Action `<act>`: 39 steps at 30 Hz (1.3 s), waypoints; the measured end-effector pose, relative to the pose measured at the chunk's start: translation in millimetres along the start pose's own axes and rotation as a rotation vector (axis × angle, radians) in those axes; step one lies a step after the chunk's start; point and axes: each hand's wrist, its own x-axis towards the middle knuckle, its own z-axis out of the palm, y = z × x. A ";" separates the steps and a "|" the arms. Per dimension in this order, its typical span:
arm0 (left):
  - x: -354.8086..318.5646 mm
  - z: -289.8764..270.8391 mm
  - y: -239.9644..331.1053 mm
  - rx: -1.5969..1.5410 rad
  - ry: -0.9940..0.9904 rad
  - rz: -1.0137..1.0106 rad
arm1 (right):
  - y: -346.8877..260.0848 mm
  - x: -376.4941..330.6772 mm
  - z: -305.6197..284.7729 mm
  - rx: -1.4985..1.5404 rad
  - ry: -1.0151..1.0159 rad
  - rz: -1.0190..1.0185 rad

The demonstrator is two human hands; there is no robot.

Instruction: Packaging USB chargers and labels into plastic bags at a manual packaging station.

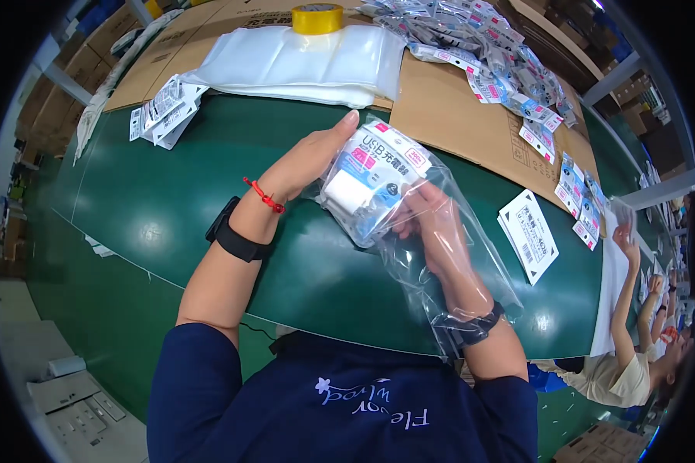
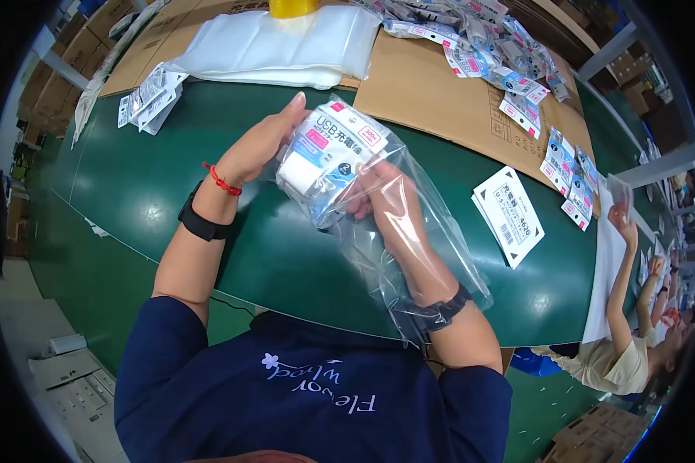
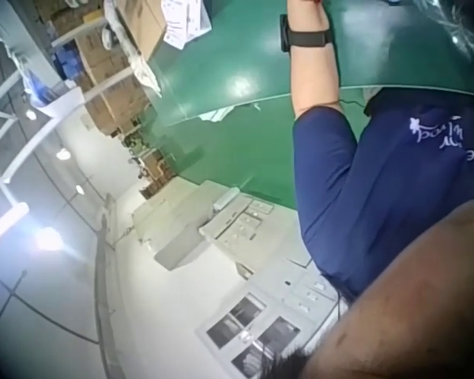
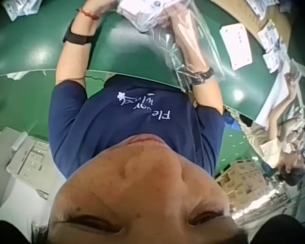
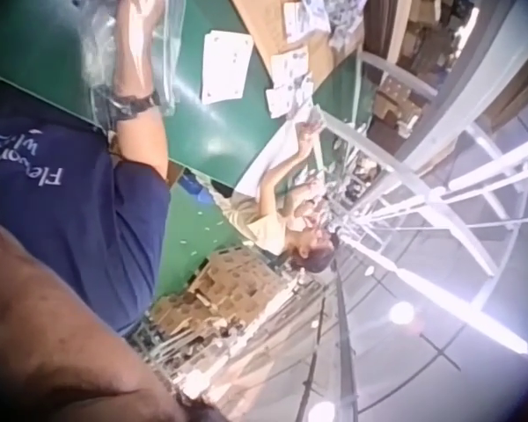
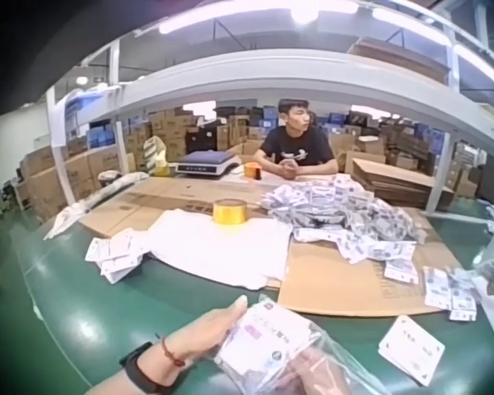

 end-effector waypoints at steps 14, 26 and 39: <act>-21.0 32.9 11.0 1.130 0.307 0.972 | -5.8 -3.3 -3.6 -0.136 -0.068 0.138; -31.3 20.9 -10.4 1.356 0.165 0.668 | -25.3 -78.6 -99.2 -0.665 -0.316 -0.184; -53.0 141.5 -26.5 1.094 -0.349 0.785 | -108.7 12.4 -306.9 -1.559 0.908 -0.022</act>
